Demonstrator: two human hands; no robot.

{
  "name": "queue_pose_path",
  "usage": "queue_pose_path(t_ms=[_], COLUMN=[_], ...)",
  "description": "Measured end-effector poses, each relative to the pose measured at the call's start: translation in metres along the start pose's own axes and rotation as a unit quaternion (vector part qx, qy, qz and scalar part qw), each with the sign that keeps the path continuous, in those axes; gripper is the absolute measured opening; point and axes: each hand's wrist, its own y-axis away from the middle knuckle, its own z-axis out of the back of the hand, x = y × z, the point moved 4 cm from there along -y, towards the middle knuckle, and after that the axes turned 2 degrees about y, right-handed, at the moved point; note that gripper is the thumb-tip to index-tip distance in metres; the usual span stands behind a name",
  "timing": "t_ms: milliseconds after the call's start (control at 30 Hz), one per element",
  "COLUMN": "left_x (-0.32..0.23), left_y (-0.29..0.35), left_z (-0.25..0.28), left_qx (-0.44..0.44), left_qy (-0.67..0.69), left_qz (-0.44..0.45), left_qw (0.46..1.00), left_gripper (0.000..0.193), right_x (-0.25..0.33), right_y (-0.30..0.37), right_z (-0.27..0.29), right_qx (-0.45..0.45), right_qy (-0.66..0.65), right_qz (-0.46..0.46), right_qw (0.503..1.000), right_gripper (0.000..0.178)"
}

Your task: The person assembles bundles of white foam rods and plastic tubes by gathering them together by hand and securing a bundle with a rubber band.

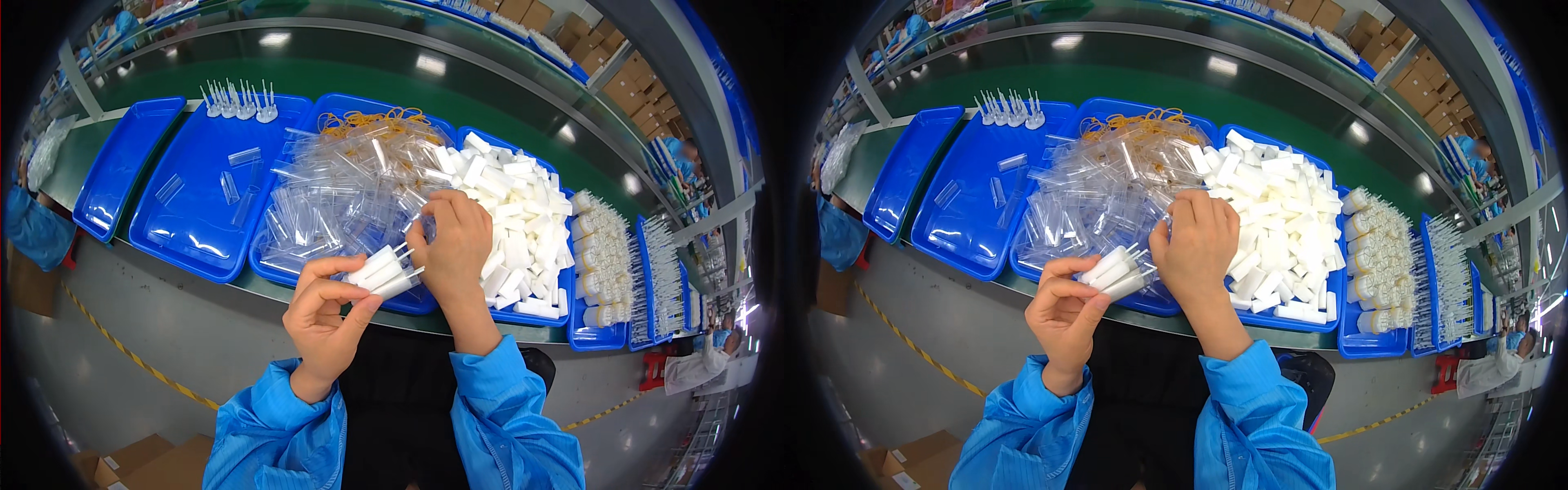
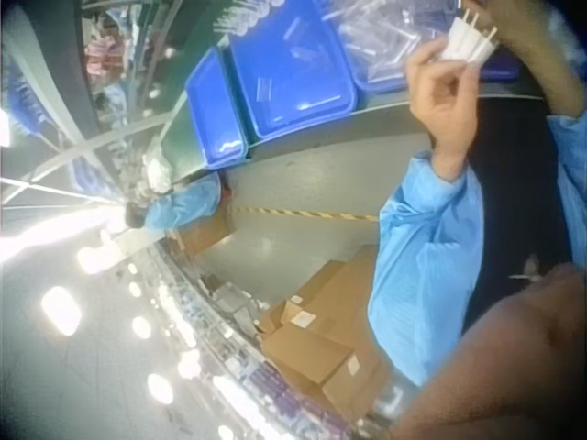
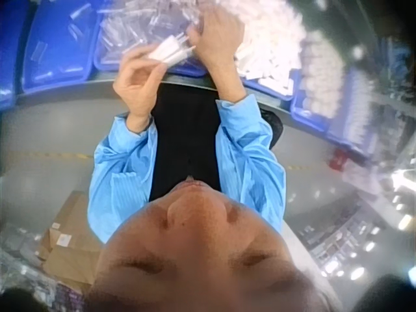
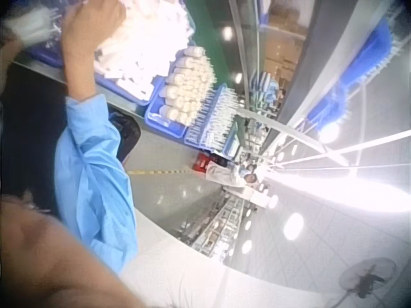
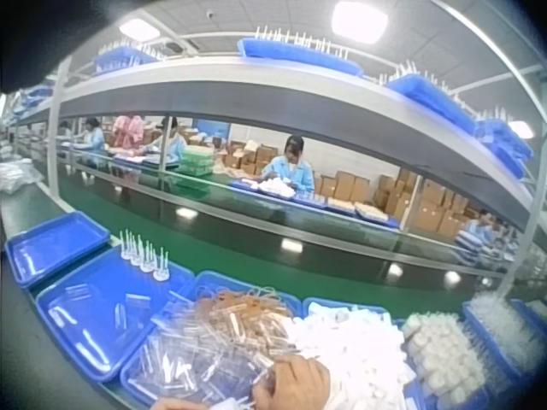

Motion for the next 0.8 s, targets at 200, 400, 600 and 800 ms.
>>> queue_pose_path(t_ms=[200,400,600,800], left_x=[0.004,0.005,0.006,0.005], left_y=[0.001,0.0,0.001,0.0], left_z=[-0.001,-0.002,-0.011,-0.022], left_qx=[0.0,-0.003,0.007,0.035], left_qy=[0.017,0.015,-0.043,-0.137], left_qz=[-0.016,-0.021,-0.055,-0.051], left_qw=[1.0,1.0,0.998,0.989], left_gripper=[0.021,0.026,0.03,0.037], right_x=[0.002,-0.016,-0.004,-0.009], right_y=[-0.003,0.025,0.038,0.048], right_z=[0.007,0.032,0.054,0.065], right_qx=[0.005,0.028,0.122,0.117], right_qy=[-0.039,-0.513,-0.568,-0.582], right_qz=[-0.012,-0.156,-0.04,-0.033], right_qw=[0.999,0.844,0.813,0.804], right_gripper=[0.024,0.025,0.028,0.029])
